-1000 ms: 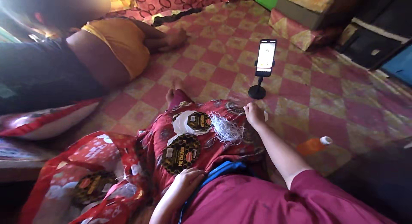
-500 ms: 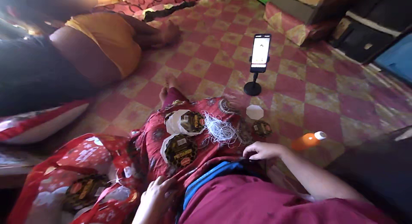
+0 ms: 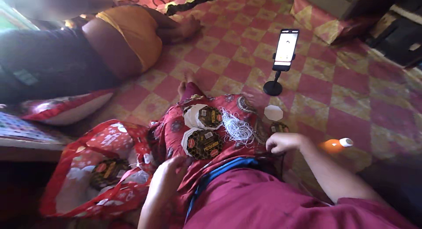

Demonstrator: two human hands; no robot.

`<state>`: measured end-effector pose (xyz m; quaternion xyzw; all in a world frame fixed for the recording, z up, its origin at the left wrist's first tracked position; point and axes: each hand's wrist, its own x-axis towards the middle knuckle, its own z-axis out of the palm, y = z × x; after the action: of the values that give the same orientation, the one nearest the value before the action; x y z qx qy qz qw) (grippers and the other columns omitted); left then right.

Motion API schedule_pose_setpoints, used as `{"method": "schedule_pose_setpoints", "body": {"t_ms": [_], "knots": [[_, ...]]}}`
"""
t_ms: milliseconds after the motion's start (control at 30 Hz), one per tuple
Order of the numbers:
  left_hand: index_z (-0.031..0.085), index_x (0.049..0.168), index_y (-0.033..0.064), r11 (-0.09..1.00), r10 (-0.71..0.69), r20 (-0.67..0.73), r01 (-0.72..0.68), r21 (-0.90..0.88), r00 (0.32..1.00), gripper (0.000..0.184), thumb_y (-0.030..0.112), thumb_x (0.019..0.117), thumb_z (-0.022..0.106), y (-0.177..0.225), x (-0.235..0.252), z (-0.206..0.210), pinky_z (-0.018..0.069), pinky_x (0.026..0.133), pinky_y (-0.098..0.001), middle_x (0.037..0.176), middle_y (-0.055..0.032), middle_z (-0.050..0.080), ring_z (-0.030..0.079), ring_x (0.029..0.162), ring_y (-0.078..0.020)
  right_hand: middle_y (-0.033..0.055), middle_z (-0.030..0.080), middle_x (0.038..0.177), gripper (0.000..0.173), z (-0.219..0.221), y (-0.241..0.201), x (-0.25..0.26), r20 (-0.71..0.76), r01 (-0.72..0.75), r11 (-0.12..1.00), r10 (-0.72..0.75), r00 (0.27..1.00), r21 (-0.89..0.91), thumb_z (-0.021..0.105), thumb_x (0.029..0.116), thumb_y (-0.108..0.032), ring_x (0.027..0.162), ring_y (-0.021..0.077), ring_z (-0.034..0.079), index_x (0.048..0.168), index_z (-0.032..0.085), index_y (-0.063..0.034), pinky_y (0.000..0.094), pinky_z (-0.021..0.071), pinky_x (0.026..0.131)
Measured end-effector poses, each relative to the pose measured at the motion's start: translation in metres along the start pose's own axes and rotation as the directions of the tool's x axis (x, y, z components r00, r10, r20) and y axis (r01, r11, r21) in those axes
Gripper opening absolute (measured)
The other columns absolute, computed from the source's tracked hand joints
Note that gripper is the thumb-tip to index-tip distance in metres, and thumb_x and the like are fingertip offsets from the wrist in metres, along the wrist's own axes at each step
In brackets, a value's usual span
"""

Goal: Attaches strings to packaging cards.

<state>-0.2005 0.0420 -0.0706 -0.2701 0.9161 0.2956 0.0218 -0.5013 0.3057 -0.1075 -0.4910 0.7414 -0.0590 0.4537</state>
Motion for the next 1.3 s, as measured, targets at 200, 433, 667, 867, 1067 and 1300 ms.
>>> {"method": "schedule_pose_setpoints", "body": {"t_ms": [200,433,667,867,1067,1300], "knots": [[0.044,0.150,-0.0025,0.985,-0.165,-0.211,0.172,0.017,0.963,0.080,0.042,0.0915,0.075,0.031,0.052,0.024,0.0365,0.104,-0.0710,0.148,-0.0329,0.046,0.045,0.136,-0.0525,0.0266,0.059,0.134,0.049,-0.025,-0.047,0.042,-0.470,0.020,1.000,-0.007,0.883,0.024,0.064,0.1019,-0.030,0.117,0.0412,0.062,0.141,0.057,-0.0011,0.0580,0.0474,0.102],[0.041,0.152,-0.0008,0.965,-0.261,-0.013,0.261,-0.040,0.965,0.074,0.022,0.0916,0.077,0.036,0.072,0.037,0.0408,0.109,-0.0589,0.142,-0.0304,0.051,0.051,0.132,-0.0460,0.0241,0.056,0.140,0.043,-0.045,-0.090,0.101,-0.509,0.115,0.981,-0.180,0.842,-0.158,0.059,0.1028,-0.021,0.131,0.0404,0.054,0.141,0.058,-0.0014,0.0552,0.0433,0.108],[0.063,0.116,-0.0049,0.756,-0.223,-0.155,0.070,-0.650,0.963,0.027,0.005,0.0913,0.067,0.006,0.043,0.040,0.0568,0.079,-0.0306,0.095,-0.0084,0.069,0.067,0.084,-0.0097,0.0306,0.049,0.148,0.078,-0.093,-0.105,0.199,-0.427,0.249,0.962,-0.179,0.887,0.114,0.077,0.0876,-0.004,0.138,0.0445,0.047,0.155,0.038,0.0027,0.0598,0.0359,0.115],[0.058,0.118,-0.0039,0.495,-0.464,-0.171,0.094,-0.864,0.869,0.021,0.001,0.0977,0.057,-0.035,0.018,0.041,0.0586,0.076,-0.0285,0.099,-0.0064,0.068,0.068,0.084,-0.0086,0.0352,0.054,0.138,0.071,-0.095,-0.113,0.211,-0.317,0.262,0.953,-0.204,0.926,0.153,0.086,0.0792,-0.007,0.130,0.0473,0.053,0.140,0.053,0.0106,0.0610,0.0389,0.110],[0.049,0.132,-0.0040,0.439,-0.444,-0.134,0.084,-0.895,0.886,0.040,-0.008,0.0922,0.054,-0.038,0.008,0.045,0.0596,0.077,-0.0273,0.109,-0.0079,0.066,0.069,0.088,-0.0086,0.0347,0.052,0.138,0.074,-0.081,-0.115,0.201,-0.315,0.251,0.943,-0.176,0.933,0.218,0.088,0.0765,-0.003,0.127,0.0461,0.053,0.139,0.049,0.0060,0.0597,0.0424,0.106],[0.043,0.141,-0.0033,0.470,-0.399,-0.155,0.057,-0.881,0.904,0.058,-0.010,0.0853,0.058,-0.038,0.004,0.049,0.0581,0.081,-0.0256,0.116,-0.0092,0.064,0.067,0.095,-0.0074,0.0247,0.042,0.156,0.111,-0.077,-0.126,0.182,-0.483,0.280,0.959,-0.261,0.835,-0.036,0.096,0.0673,-0.016,0.143,0.0465,0.038,0.159,0.033,-0.0062,0.0684,0.0279,0.113]]}}
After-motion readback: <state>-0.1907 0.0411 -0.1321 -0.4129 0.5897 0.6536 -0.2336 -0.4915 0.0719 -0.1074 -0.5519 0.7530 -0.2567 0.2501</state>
